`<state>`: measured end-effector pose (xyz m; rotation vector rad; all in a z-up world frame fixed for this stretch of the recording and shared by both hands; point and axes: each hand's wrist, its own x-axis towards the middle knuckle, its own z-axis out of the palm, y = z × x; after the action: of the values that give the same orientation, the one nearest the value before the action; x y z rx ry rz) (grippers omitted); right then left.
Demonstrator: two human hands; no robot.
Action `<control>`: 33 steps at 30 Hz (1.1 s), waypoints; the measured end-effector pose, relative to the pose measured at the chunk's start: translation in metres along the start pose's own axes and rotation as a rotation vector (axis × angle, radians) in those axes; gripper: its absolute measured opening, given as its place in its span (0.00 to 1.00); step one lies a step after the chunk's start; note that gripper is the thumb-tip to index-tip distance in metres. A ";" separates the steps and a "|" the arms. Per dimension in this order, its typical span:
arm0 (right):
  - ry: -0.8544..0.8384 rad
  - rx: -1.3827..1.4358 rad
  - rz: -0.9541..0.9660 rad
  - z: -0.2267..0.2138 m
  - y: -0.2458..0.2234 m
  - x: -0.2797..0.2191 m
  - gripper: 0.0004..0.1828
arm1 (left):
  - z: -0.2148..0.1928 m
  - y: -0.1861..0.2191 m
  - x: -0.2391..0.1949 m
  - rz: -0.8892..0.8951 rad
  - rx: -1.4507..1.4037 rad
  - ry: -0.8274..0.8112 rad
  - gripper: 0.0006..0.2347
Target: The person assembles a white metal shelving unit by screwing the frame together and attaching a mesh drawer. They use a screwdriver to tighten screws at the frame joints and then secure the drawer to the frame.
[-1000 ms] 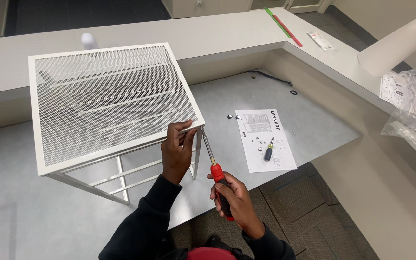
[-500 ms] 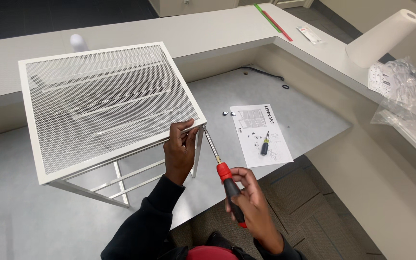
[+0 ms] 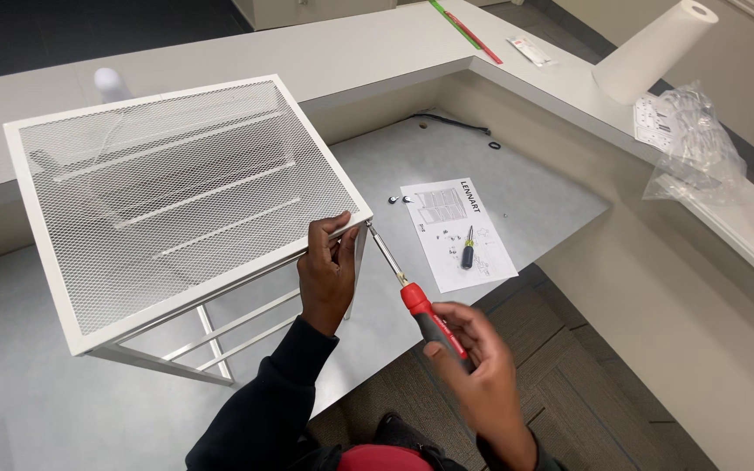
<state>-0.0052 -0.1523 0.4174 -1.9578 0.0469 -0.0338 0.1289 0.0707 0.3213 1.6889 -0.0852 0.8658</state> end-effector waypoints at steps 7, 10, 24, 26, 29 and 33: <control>-0.199 0.724 0.122 0.000 0.015 0.009 0.27 | -0.005 0.002 0.001 0.034 0.009 -0.027 0.09; 0.033 0.113 0.012 0.008 0.016 -0.002 0.28 | -0.008 0.004 0.000 0.053 -0.025 -0.030 0.10; -0.073 0.944 0.296 0.001 0.040 0.012 0.18 | -0.012 0.002 -0.001 0.051 0.022 -0.038 0.09; -0.056 0.710 0.176 0.003 0.044 0.006 0.25 | -0.011 0.001 0.000 0.056 0.017 -0.035 0.09; 0.063 0.084 -0.178 0.013 0.035 -0.009 0.34 | -0.012 0.003 0.000 0.067 0.008 -0.038 0.08; 0.284 -0.463 -0.616 0.023 0.023 -0.017 0.24 | -0.012 0.001 0.000 0.078 -0.019 -0.045 0.09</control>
<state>-0.0214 -0.1389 0.3874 -2.3434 -0.3947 -0.7630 0.1224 0.0809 0.3229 1.6963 -0.1904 0.8825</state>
